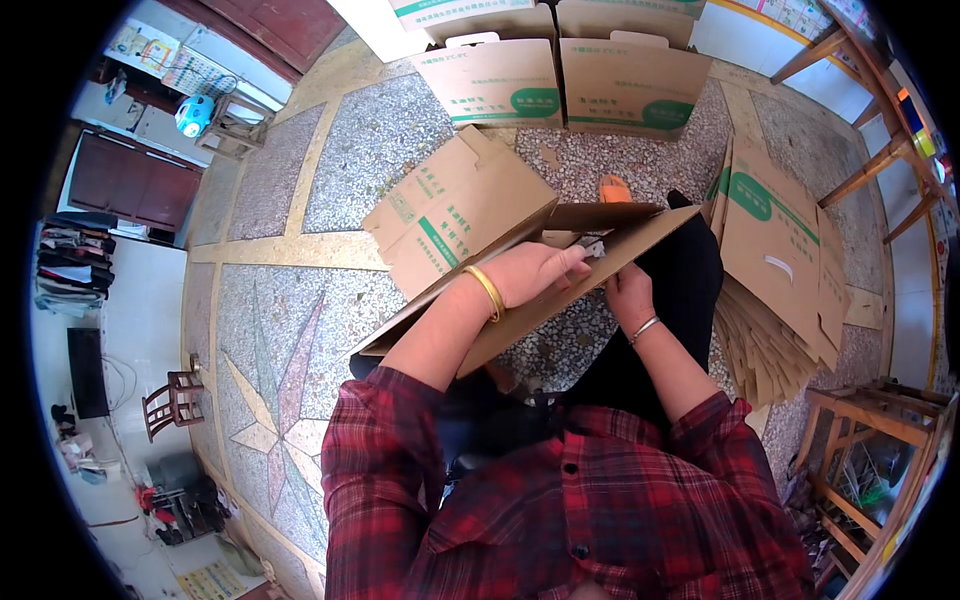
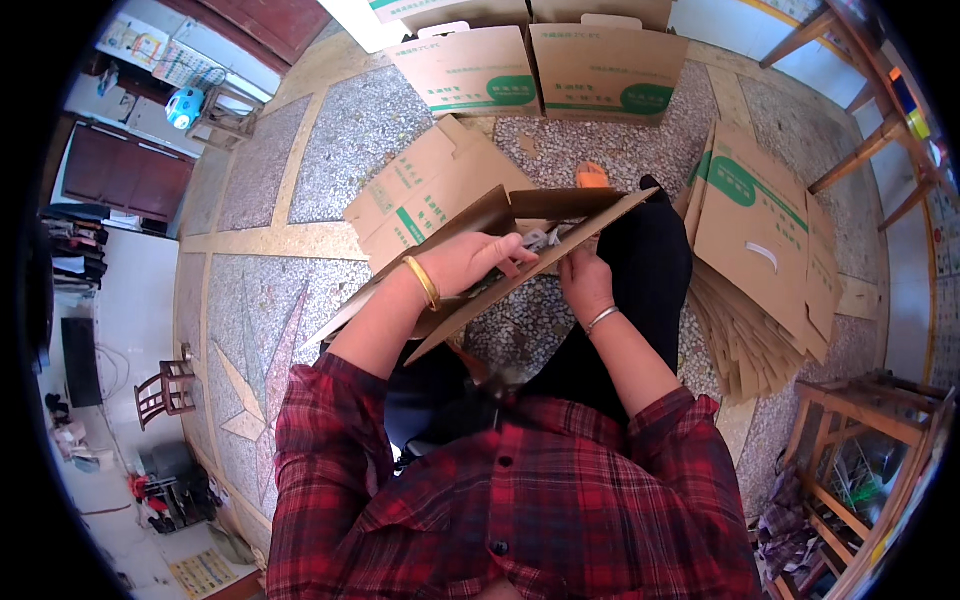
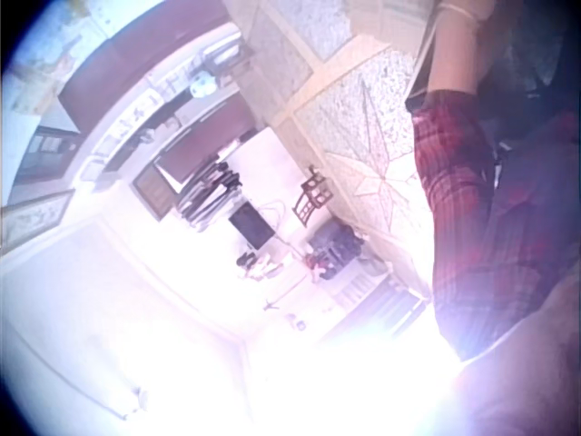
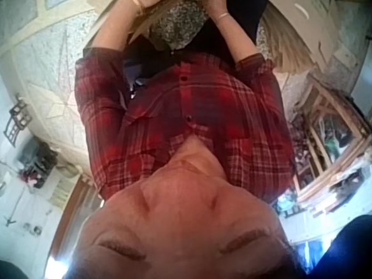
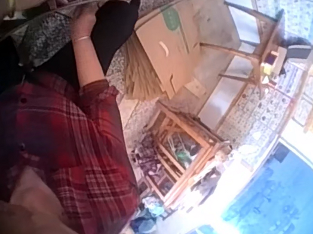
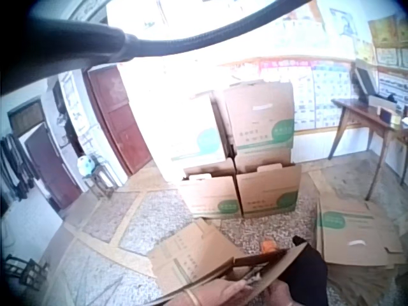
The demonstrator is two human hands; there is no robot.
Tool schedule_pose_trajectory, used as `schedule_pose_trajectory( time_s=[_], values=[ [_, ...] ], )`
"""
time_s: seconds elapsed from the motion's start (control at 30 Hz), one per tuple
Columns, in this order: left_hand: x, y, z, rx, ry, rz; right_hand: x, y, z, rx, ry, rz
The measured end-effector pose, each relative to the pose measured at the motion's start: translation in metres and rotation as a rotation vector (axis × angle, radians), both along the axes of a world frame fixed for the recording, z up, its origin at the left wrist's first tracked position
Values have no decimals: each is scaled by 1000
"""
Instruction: The person sits on the floor and assembles flat cardboard boxes into three-dimensional containers. They fold the flaps and secure them using white plastic clips, repeating the process for multiple boxes.
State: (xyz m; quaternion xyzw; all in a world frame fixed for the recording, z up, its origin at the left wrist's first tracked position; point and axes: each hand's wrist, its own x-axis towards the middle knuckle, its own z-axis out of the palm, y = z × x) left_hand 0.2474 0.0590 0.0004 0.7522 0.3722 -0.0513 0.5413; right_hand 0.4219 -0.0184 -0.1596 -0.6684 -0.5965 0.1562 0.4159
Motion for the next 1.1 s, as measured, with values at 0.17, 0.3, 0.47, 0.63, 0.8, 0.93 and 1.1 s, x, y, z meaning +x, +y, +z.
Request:
schedule_pose_trajectory(
  time_s=[0.17, 0.3, 0.47, 0.63, 0.8, 0.93, 1.1],
  values=[
    [6, 19, -23, 97, 21, 19, -2, -1, 13, 94, 45, 97],
    [3, 24, -47, 99, -116, 89, 1, 3, 14, 76, 41, 153],
    [4, 30, -73, 199, -159, 105, 4, 4, 23, 27, 24, 196],
    [10, 37, -77, 285, -97, 81, 6, 9, 24, 52, -23, 219],
    [15, 34, -84, 323, -102, 68, 12, 13, 15, 58, -96, 206],
    [16, 36, -82, 313, -90, 59, 16, 17, 18, 10, -189, 232],
    [16, 36, -72, 296, -61, 55, 15, 21, 21, -14, -281, 227]
  ],
)
